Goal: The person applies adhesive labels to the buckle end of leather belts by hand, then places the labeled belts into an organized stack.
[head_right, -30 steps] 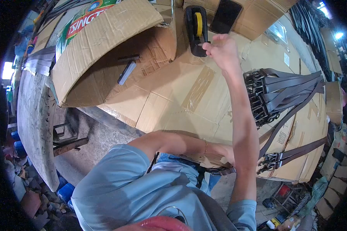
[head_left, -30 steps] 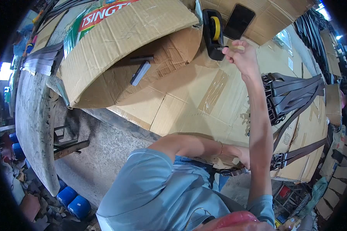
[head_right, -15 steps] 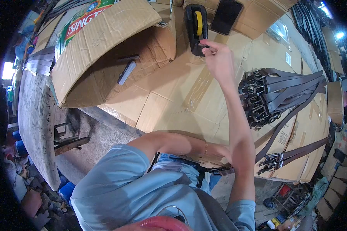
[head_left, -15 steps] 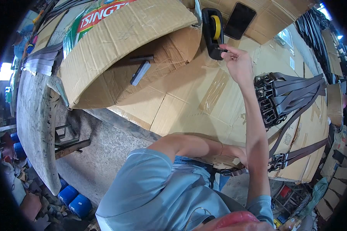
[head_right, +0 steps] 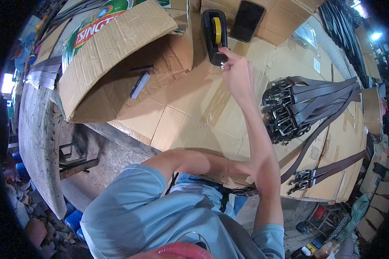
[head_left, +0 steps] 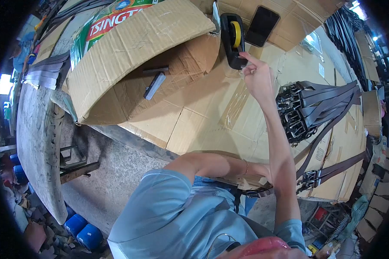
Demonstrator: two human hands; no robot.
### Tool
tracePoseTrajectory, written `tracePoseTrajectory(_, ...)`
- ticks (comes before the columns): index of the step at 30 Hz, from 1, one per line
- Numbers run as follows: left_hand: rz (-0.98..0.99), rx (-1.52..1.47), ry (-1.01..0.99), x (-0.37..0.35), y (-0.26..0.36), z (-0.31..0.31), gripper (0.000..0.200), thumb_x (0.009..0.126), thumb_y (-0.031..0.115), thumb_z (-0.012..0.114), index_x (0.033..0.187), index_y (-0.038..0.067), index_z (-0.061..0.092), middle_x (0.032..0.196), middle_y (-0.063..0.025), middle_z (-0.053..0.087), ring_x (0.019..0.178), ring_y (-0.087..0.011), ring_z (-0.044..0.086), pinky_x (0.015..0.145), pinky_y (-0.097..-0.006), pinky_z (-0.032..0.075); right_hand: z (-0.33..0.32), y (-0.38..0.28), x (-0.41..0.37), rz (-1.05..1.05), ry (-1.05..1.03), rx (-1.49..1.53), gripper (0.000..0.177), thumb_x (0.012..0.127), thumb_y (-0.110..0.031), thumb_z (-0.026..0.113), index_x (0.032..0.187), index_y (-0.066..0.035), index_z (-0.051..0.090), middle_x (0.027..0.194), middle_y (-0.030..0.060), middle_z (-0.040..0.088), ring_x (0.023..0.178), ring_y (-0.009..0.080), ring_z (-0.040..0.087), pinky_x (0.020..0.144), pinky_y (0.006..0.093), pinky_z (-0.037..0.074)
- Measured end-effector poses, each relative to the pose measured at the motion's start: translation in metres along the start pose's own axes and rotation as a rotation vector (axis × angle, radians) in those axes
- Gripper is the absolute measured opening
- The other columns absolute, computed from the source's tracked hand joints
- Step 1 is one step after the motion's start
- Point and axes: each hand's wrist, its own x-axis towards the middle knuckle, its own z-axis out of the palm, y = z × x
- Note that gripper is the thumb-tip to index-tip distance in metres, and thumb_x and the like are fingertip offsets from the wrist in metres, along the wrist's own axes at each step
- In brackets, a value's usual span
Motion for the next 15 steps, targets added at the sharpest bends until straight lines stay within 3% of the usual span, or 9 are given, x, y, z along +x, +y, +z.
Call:
tracePoseTrajectory(5, 0.014, -0.082, 0.022, 0.001, -0.003, -0.023, 0.048, 0.075, 0.027, 0.072, 0.112, 0.0, 0.058, 0.112, -0.0084, 0.061, 0.097, -0.0193, 0.057, 0.085, -0.0341, 0.043, -0.002, 0.0, -0.005, 0.004, -0.033, 0.07, 0.037, 0.077, -0.001, 0.06, 0.112, -0.011, 0.064, 0.069, 0.0088, 0.063, 0.061, 0.012, 0.057, 0.062, 0.0261, 0.046)
tracePoseTrajectory(8, 0.006, -0.123, 0.011, -0.003, -0.012, -0.022, 0.049, 0.075, 0.027, 0.072, 0.113, -0.001, 0.057, 0.112, -0.0081, 0.061, 0.097, -0.0191, 0.056, 0.086, -0.0339, 0.043, -0.012, 0.0, -0.028, -0.153, 0.082, 0.129, 0.031, 0.079, -0.004, 0.062, 0.109, -0.007, 0.065, 0.072, 0.0092, 0.064, 0.061, 0.012, 0.056, 0.061, 0.0258, 0.047)
tracePoseTrajectory(11, -0.034, -0.187, -0.067, 0.008, -0.012, -0.022, 0.049, 0.075, 0.026, 0.072, 0.113, -0.001, 0.057, 0.112, -0.0078, 0.061, 0.097, -0.0189, 0.056, 0.086, -0.0337, 0.043, -0.045, -0.009, -0.065, 0.022, 0.159, 0.085, 0.021, 0.081, -0.006, 0.062, 0.101, -0.002, 0.065, 0.074, 0.0091, 0.064, 0.063, 0.0101, 0.055, 0.062, 0.0245, 0.047)
tracePoseTrajectory(13, -0.094, -0.241, -0.158, -0.029, -0.021, 0.008, 0.049, 0.075, 0.026, 0.072, 0.113, -0.001, 0.057, 0.112, -0.0076, 0.061, 0.097, -0.0188, 0.056, 0.086, -0.0336, 0.043, -0.066, -0.003, -0.094, 0.085, 0.243, 0.144, 0.013, 0.081, -0.006, 0.061, 0.091, 0.001, 0.064, 0.076, 0.0142, 0.065, 0.062, 0.0188, 0.062, 0.06, 0.0282, 0.048)
tracePoseTrajectory(15, -0.002, 0.149, -0.089, -0.063, 0.049, 0.0, 0.052, 0.079, 0.02, 0.07, 0.12, -0.004, 0.049, 0.112, -0.0055, 0.056, 0.1, -0.0152, 0.052, 0.09, -0.0312, 0.042, -0.092, 0.006, -0.132, 0.209, 0.336, 0.181, 0.01, 0.081, -0.007, 0.062, 0.088, 0.0, 0.063, 0.072, 0.0105, 0.064, 0.065, 0.0145, 0.06, 0.058, 0.0251, 0.046)
